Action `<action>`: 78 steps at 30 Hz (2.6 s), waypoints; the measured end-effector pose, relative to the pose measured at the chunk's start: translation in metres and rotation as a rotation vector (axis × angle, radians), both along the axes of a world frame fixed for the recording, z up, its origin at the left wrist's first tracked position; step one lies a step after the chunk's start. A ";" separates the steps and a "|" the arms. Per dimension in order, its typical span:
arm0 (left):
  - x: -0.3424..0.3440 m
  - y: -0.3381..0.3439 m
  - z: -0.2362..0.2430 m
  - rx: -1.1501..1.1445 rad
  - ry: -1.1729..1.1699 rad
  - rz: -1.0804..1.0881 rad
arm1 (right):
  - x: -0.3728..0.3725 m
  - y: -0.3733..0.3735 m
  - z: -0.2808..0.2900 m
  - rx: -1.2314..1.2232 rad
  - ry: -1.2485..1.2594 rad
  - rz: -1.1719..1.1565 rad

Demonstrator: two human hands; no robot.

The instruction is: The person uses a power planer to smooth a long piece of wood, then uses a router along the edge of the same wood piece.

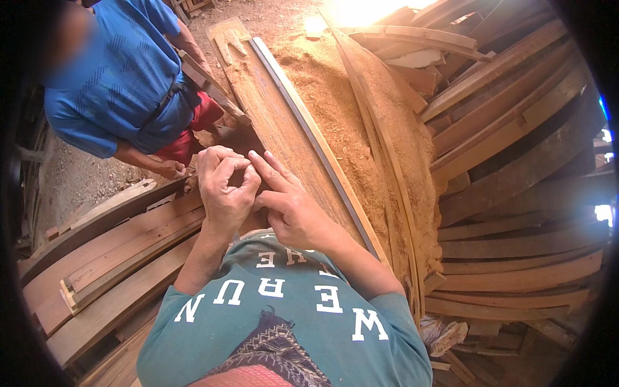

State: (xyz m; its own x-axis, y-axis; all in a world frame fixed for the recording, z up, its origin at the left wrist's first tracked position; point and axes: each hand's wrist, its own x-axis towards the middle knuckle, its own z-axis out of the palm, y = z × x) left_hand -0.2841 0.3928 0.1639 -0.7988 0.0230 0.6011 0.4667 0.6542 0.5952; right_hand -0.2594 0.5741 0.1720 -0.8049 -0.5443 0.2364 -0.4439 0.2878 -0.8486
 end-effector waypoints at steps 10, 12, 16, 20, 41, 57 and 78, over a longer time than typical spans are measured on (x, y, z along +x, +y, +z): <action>-0.002 -0.012 0.001 0.147 -0.163 -0.019 | 0.001 0.008 0.003 -0.183 -0.149 0.043; 0.003 -0.011 -0.001 0.315 -0.329 -0.083 | 0.001 0.007 0.005 -0.084 -0.060 0.012; 0.005 -0.011 0.003 0.512 -0.491 -0.177 | 0.002 0.004 0.006 0.126 0.096 -0.048; 0.002 -0.014 0.005 0.614 -0.601 -0.225 | 0.006 0.003 0.009 0.322 0.194 -0.103; -0.012 -0.019 -0.010 0.486 -0.732 -0.121 | 0.008 -0.007 -0.004 0.668 0.379 -0.088; -0.008 -0.026 -0.009 0.824 -0.789 -0.295 | -0.004 -0.001 -0.012 -0.080 -0.031 0.050; -0.010 -0.026 -0.017 0.423 -0.677 -0.080 | 0.008 -0.028 -0.012 0.683 0.346 -0.114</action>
